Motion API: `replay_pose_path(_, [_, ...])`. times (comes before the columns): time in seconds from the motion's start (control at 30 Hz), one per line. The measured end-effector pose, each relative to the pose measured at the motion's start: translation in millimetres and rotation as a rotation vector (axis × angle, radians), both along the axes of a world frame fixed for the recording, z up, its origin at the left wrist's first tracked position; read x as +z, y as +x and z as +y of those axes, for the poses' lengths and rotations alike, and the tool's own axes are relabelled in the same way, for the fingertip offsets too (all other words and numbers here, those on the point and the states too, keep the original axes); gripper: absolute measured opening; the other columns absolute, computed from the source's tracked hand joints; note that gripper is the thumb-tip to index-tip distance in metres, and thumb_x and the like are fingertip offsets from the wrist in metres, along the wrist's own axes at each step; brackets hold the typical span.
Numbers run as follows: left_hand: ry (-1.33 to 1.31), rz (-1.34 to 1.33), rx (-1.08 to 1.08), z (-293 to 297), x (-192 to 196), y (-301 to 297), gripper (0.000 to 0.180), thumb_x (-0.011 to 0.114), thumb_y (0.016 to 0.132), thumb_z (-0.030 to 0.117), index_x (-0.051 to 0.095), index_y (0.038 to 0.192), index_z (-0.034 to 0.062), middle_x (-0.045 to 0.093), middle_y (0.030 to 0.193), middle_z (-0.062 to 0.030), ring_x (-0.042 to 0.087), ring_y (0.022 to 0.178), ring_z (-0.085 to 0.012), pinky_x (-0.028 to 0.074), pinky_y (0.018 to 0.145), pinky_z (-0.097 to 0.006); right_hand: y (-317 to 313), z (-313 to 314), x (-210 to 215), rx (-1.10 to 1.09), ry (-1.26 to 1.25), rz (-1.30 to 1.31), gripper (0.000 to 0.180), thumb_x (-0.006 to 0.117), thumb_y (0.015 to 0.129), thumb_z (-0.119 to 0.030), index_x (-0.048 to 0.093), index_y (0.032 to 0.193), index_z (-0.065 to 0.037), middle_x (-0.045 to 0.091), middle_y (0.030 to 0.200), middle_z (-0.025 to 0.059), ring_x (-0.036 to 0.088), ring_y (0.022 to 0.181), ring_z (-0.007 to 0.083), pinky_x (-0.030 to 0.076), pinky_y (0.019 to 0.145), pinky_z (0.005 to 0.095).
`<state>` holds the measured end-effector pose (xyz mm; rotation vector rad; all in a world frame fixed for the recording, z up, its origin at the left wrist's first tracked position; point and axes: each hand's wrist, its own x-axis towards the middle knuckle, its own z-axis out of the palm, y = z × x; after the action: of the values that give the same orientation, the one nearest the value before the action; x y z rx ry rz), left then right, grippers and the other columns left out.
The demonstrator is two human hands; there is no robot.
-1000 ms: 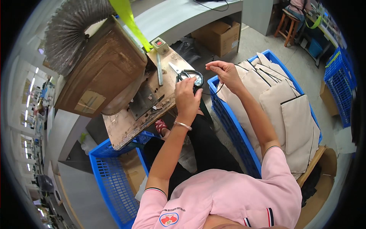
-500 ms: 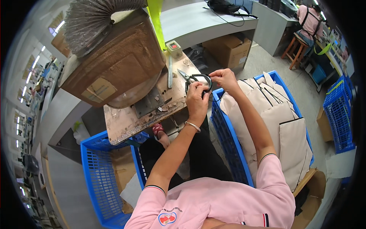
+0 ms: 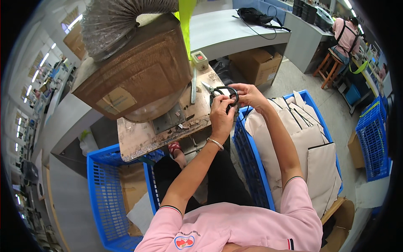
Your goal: The person is assembling or preparing components of a bag using a sewing machine and manual manipulation.
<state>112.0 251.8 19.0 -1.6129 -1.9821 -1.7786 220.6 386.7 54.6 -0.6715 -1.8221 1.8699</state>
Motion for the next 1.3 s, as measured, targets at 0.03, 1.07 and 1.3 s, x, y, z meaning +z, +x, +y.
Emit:
replay_pose_path(0.03, [-0.017,-0.017,-0.012,0.1,-0.4,-1.5,0.021,0.074,0.078,0.003,0.07,0.099,0.0063,0.06,0.109,-0.0076,0.064,0.095,-0.0248,0.053,0.08,-0.034,0.4,1.9,-0.8,0.049,-0.014,-0.012,0.061,0.069,0.083,-0.001,0.049,0.141,-0.004,0.07,0.094,0.0011,0.064,0.073,0.0046,0.051,0.061,0.0187])
replay_pose_path(1.07, [-0.356,0.412,-0.069,31.4,25.0,-4.9,0.037,0.073,0.073,0.013,0.071,0.11,0.011,0.062,0.11,-0.0096,0.058,0.108,-0.0307,0.044,0.094,-0.043,31.0,-18.4,4.3,-0.396,0.044,0.186,0.019,0.071,0.089,-0.011,0.07,0.105,0.0,0.072,0.085,0.0057,0.063,0.066,0.0067,0.05,0.059,0.0197])
replay_pose_path(1.3, [-0.255,0.366,-0.126,55.7,19.0,-8.3,0.009,0.069,0.077,0.009,0.076,0.083,0.0043,0.069,0.084,-0.0124,0.068,0.08,-0.0299,0.054,0.078,-0.038,19.3,-6.9,-67.8,-0.423,-0.311,0.144,0.017,0.064,0.094,-0.02,0.067,0.101,-0.004,0.07,0.09,0.0056,0.065,0.062,0.012,0.051,0.054,0.0248])
